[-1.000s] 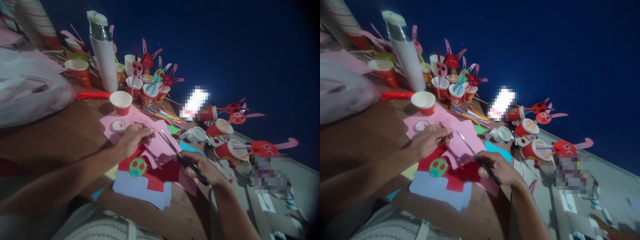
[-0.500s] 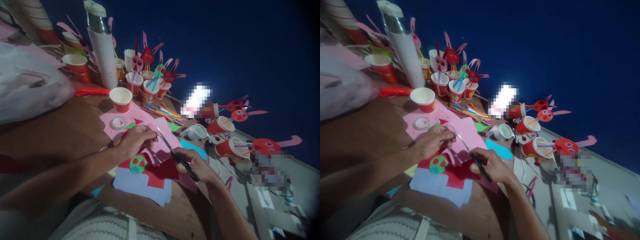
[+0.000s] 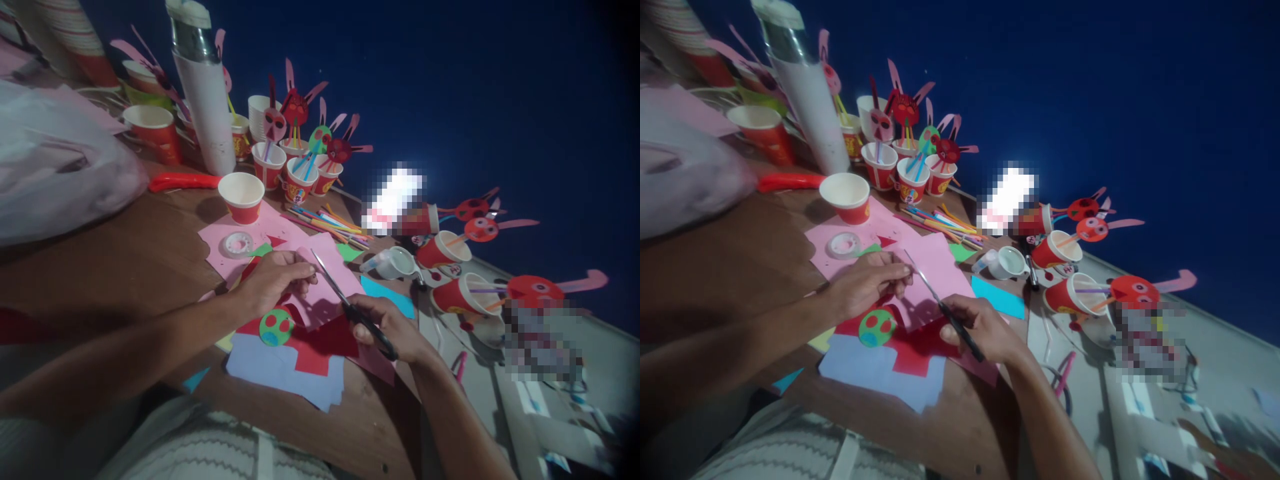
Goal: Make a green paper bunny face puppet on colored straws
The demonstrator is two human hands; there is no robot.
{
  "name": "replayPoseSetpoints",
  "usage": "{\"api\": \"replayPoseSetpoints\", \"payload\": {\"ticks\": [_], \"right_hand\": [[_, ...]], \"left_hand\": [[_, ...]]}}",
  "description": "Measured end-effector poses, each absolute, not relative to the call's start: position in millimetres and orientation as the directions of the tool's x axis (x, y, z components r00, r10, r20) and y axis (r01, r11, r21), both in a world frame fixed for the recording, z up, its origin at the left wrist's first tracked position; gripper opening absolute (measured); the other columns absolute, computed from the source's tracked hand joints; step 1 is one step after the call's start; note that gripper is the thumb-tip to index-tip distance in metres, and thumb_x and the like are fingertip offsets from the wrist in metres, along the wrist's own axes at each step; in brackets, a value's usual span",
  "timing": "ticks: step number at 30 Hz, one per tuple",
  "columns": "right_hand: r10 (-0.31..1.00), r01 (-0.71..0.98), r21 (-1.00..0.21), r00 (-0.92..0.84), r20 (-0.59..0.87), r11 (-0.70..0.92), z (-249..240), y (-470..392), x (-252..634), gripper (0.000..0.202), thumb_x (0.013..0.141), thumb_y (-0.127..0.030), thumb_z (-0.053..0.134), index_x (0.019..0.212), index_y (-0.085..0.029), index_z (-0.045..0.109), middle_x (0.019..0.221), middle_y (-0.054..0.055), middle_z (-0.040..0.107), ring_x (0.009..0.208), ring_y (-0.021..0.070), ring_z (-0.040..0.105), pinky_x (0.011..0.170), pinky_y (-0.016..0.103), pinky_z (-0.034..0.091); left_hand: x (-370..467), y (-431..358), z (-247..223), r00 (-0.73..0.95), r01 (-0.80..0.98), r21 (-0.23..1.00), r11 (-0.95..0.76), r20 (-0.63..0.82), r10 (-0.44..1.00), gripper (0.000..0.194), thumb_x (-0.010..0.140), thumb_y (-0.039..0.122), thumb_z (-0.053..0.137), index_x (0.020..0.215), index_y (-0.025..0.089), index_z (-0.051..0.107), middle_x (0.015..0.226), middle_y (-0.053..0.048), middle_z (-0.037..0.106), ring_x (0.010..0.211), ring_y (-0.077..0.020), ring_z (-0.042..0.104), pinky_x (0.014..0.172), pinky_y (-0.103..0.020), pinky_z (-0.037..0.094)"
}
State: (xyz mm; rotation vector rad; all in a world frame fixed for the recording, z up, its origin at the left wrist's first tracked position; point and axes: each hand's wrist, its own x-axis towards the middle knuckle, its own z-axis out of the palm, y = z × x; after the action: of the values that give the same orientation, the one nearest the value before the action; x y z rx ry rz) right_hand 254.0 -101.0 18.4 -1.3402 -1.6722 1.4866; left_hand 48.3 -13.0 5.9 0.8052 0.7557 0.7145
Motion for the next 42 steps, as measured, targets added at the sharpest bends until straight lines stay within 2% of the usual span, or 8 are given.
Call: {"api": "replayPoseSetpoints", "payload": {"ticks": [7, 14, 23, 42], "right_hand": [[0.905, 0.365, -0.929, -0.376, -0.200, -0.054, 12.2, -101.0, 256.9, 0.033, 0.079, -0.047, 0.060, 0.087, -0.015, 0.056, 0.067, -0.003, 0.044, 0.057, 0.0091, 0.035, 0.050, 0.020, 0.031], [0.904, 0.352, -0.932, -0.367, -0.218, -0.082, 13.2, -102.0, 255.6, 0.038, 0.077, -0.051, 0.061, 0.089, -0.015, 0.056, 0.067, -0.003, 0.044, 0.055, 0.0090, 0.035, 0.049, 0.020, 0.031], [0.910, 0.385, -0.923, -0.374, -0.177, -0.021, 10.3, -101.3, 258.3, 0.039, 0.078, -0.053, 0.058, 0.083, -0.015, 0.055, 0.065, -0.003, 0.043, 0.056, 0.0096, 0.035, 0.050, 0.021, 0.031], [0.903, 0.353, -0.931, -0.365, -0.229, -0.093, 7.5, -101.4, 259.3, 0.038, 0.075, -0.050, 0.063, 0.083, -0.014, 0.056, 0.065, -0.002, 0.044, 0.055, 0.0088, 0.035, 0.049, 0.021, 0.030]], "left_hand": [[47.7, -13.9, 5.4, 0.549, -0.261, 0.826, 0.500, -0.299, 0.781, 0.007, 0.072, 0.012, 0.062, 0.066, 0.009, 0.061, 0.058, -0.002, 0.063, 0.043, -0.0065, 0.054, 0.042, -0.017, 0.041], [47.2, -14.3, 4.9, 0.546, -0.253, 0.825, 0.506, -0.310, 0.779, 0.007, 0.071, 0.012, 0.063, 0.066, 0.008, 0.060, 0.058, -0.003, 0.063, 0.043, -0.0064, 0.054, 0.042, -0.017, 0.041], [48.1, -13.1, 3.6, 0.547, -0.238, 0.841, 0.485, -0.297, 0.783, 0.009, 0.072, 0.015, 0.063, 0.066, 0.009, 0.061, 0.059, -0.002, 0.062, 0.044, -0.0062, 0.053, 0.043, -0.018, 0.040], [47.9, -12.3, 0.4, 0.555, -0.229, 0.842, 0.488, -0.298, 0.776, 0.010, 0.073, 0.016, 0.064, 0.066, 0.009, 0.061, 0.060, -0.002, 0.063, 0.045, -0.0060, 0.053, 0.044, -0.017, 0.041]]}}
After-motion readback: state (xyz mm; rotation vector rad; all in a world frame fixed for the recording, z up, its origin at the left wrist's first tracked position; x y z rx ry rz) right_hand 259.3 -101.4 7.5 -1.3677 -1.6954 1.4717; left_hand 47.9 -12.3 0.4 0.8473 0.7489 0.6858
